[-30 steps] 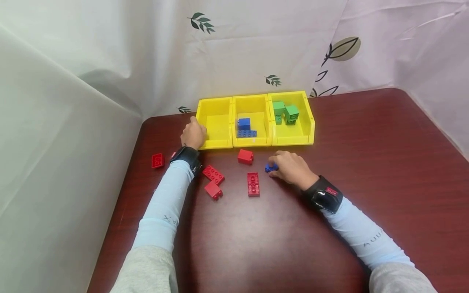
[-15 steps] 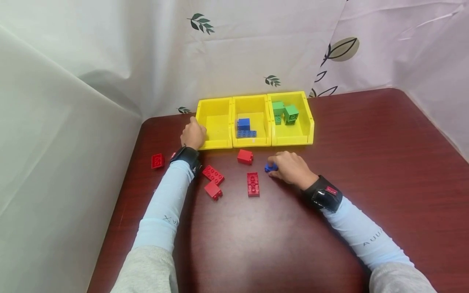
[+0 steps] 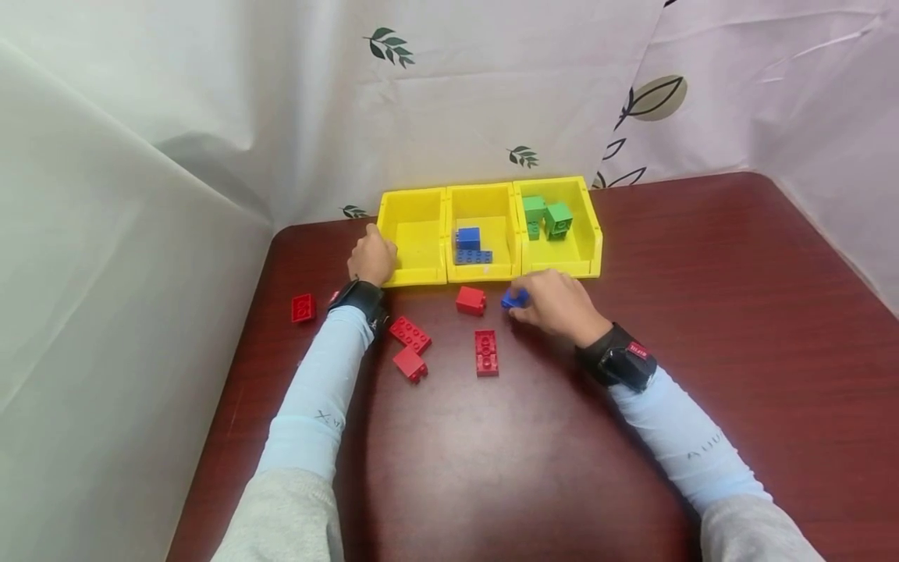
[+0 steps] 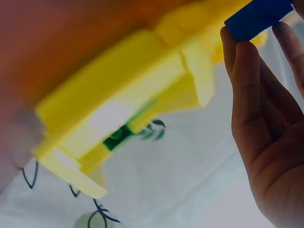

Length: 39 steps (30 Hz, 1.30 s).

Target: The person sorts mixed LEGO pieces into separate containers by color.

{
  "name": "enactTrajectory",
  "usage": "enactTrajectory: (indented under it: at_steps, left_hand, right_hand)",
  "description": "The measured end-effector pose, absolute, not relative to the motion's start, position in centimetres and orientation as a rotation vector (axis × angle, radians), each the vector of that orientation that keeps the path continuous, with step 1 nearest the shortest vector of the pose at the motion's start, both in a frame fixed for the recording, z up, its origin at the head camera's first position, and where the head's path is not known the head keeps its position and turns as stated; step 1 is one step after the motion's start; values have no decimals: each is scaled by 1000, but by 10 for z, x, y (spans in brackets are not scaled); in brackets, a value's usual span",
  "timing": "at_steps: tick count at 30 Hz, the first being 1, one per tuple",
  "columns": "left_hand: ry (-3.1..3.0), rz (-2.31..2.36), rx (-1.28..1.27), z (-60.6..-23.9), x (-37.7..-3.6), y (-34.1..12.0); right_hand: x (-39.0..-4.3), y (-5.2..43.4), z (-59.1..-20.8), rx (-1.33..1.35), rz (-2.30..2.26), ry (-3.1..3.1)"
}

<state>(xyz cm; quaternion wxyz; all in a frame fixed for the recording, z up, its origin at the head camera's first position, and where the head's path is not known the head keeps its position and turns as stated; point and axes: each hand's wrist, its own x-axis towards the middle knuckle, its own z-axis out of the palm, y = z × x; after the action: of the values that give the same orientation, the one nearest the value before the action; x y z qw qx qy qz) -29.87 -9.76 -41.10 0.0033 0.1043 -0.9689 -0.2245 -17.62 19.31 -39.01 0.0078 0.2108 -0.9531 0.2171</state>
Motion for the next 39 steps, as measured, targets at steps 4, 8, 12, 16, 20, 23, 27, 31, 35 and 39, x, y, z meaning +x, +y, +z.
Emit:
enactTrajectory:
  at_steps: [4, 8, 12, 16, 20, 23, 27, 31, 35, 39]
  left_hand:
    - [-3037, -709, 330, -411, -299, -97]
    - [-3027, -711, 341, -413, -299, -97]
    - [-3029, -741, 341, -412, -298, -98]
    - [-3026, -756, 341, -410, -298, -99]
    - [-3026, -743, 330, -411, -299, -99]
    - [-3025, -749, 337, -412, -299, -99]
    - [-3031, -778, 362, -412, -299, -99]
    - [-3027, -777, 361, -412, -300, -99]
    - [-3023, -770, 351, -412, -299, -99]
    - [-3024, -767, 352, -412, -299, -99]
  right_hand:
    - [-190, 182, -370, 630, 729, -2937]
    - [-210, 167, -353, 584, 655, -2976]
    - [-230, 152, -344, 560, 560, -3035]
    - [-249, 141, -345, 593, 512, -3056]
    - [-264, 133, -351, 613, 480, -3081]
    - [-272, 128, -357, 621, 460, -3104]
    - [-277, 124, -364, 636, 426, -3133]
    - [-281, 122, -370, 643, 412, -3145]
    - [-283, 121, -374, 647, 434, -3134]
    - [-285, 121, -377, 652, 478, -3135]
